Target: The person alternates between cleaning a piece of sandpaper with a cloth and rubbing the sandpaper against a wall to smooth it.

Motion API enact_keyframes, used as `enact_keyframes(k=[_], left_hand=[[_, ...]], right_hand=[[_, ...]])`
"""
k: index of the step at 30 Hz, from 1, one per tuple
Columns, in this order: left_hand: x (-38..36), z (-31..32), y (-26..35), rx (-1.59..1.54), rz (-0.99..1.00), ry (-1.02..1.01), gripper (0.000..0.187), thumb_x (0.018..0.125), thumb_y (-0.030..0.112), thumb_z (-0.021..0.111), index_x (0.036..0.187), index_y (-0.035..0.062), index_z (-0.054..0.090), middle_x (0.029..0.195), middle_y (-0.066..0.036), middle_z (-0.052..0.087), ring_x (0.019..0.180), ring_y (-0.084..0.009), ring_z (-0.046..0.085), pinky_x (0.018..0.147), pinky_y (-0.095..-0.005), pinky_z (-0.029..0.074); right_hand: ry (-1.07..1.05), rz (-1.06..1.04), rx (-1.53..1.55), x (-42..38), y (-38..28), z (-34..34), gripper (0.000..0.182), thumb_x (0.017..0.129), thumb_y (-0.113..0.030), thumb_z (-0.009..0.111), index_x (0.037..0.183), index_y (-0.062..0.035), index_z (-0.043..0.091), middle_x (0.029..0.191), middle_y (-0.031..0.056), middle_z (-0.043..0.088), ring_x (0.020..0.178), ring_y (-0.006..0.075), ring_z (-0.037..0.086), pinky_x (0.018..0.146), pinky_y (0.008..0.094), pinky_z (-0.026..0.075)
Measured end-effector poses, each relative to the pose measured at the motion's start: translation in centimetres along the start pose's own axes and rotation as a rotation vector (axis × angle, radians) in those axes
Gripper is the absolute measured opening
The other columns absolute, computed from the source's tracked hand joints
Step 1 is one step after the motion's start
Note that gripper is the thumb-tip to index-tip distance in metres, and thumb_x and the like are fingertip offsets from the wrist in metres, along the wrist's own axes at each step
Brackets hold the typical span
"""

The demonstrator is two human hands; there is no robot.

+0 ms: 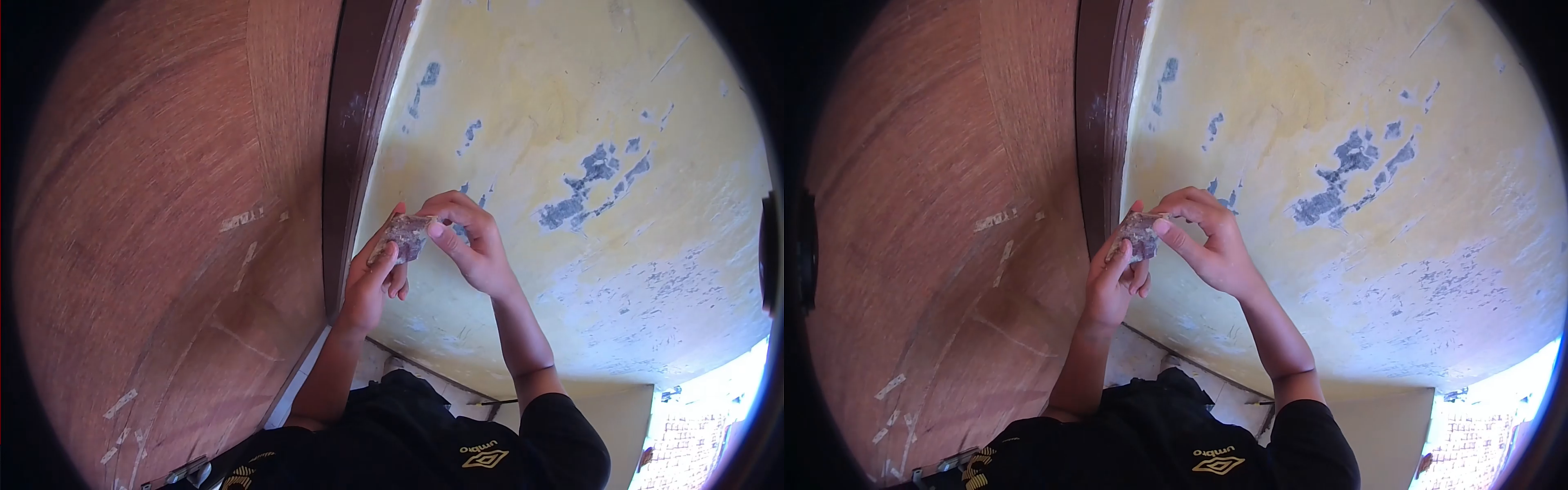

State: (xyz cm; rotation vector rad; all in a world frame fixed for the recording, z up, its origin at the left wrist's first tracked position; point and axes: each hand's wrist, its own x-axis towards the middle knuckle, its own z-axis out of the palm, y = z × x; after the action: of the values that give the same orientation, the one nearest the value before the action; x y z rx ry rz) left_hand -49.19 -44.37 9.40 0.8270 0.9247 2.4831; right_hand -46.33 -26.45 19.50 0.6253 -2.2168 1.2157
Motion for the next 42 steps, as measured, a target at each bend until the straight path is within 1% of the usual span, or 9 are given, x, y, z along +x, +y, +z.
enact_keyframes(k=[6,9,11,17,21,28,35,40,42], left_hand=[[-2.0,1.0,-0.1,0.392,0.065,0.179,0.053,0.113,0.025,0.058,0.157,-0.0031,0.053,0.097,-0.002,0.068,0.080,-0.0079,0.055,0.076,-0.0265,0.049],[-2.7,1.2,0.0,0.401,0.100,0.257,0.044,0.108,0.017,0.066,0.146,-0.0042,0.062,0.111,-0.005,0.072,0.090,-0.0090,0.060,0.081,-0.0271,0.049],[-2.8,1.3,0.0,0.354,0.205,0.280,0.034,0.105,0.013,0.070,0.135,-0.0031,0.068,0.119,-0.006,0.074,0.096,-0.0094,0.062,0.084,-0.0276,0.048],[-3.6,-0.5,-0.6,0.028,-0.034,0.230,0.018,0.105,0.013,0.072,0.122,0.0063,0.069,0.117,-0.002,0.072,0.099,-0.0083,0.061,0.084,-0.0274,0.045],[-3.6,0.4,-1.7,-0.179,-0.077,0.272,0.020,0.107,0.019,0.071,0.124,0.0094,0.067,0.107,0.002,0.068,0.091,-0.0068,0.057,0.080,-0.0274,0.044],[-3.1,-0.5,-4.5,-0.227,-0.140,0.114,0.022,0.110,0.027,0.068,0.124,0.0106,0.067,0.098,0.005,0.061,0.088,-0.0063,0.053,0.080,-0.0285,0.044],[-2.4,-1.1,-6.4,-0.256,-0.292,0.172,0.023,0.110,0.029,0.067,0.128,0.0144,0.069,0.111,0.004,0.068,0.091,-0.0074,0.055,0.084,-0.0286,0.045],[0.2,-2.6,-1.6,0.073,-0.201,0.364,0.027,0.110,0.028,0.065,0.132,0.0124,0.067,0.123,0.000,0.069,0.097,-0.0095,0.057,0.089,-0.0301,0.046],[2.4,-4.5,-1.3,0.444,0.278,0.407,0.028,0.105,0.029,0.073,0.122,0.0077,0.068,0.117,-0.002,0.070,0.102,-0.0136,0.056,0.089,-0.0312,0.045]], right_hand=[[-0.157,0.184,0.179,-2.0,1.5,0.7,0.010,0.100,-0.016,0.078,0.103,-0.0059,0.078,0.113,0.0107,0.075,0.108,0.0212,0.067,0.094,0.0364,0.051],[-0.157,0.225,0.385,-2.8,1.5,1.1,0.012,0.104,-0.012,0.073,0.101,-0.0003,0.075,0.117,0.0092,0.073,0.116,0.0188,0.065,0.104,0.0365,0.050],[-0.134,0.250,0.560,-3.9,2.0,1.5,0.011,0.102,-0.013,0.074,0.103,-0.0020,0.073,0.111,0.0081,0.073,0.105,0.0163,0.065,0.090,0.0327,0.051],[-0.198,0.366,1.087,-6.6,3.5,3.7,0.032,0.103,-0.024,0.071,0.126,-0.0012,0.067,0.121,0.0080,0.069,0.109,0.0170,0.062,0.100,0.0350,0.046],[-0.112,0.108,0.980,-7.9,3.1,5.4,0.056,0.102,-0.025,0.072,0.150,0.0004,0.059,0.141,0.0107,0.060,0.115,0.0216,0.063,0.102,0.0360,0.047],[0.076,0.129,0.800,-10.1,2.8,6.6,0.053,0.108,-0.025,0.068,0.154,-0.0005,0.059,0.148,0.0136,0.060,0.109,0.0188,0.064,0.087,0.0309,0.055],[0.139,0.324,0.865,-11.2,3.4,6.2,0.044,0.113,-0.023,0.061,0.151,-0.0008,0.062,0.146,0.0134,0.067,0.116,0.0163,0.065,0.097,0.0328,0.054],[0.093,-0.175,-0.395,-3.6,0.5,1.0,0.039,0.101,-0.008,0.072,0.140,-0.0077,0.072,0.148,0.0099,0.069,0.139,0.0318,0.061,0.121,0.0476,0.041],[0.051,-0.333,-0.884,1.0,-1.2,-0.6,0.035,0.098,-0.013,0.075,0.133,-0.0156,0.077,0.142,0.0014,0.073,0.145,0.0300,0.055,0.125,0.0518,0.034]])
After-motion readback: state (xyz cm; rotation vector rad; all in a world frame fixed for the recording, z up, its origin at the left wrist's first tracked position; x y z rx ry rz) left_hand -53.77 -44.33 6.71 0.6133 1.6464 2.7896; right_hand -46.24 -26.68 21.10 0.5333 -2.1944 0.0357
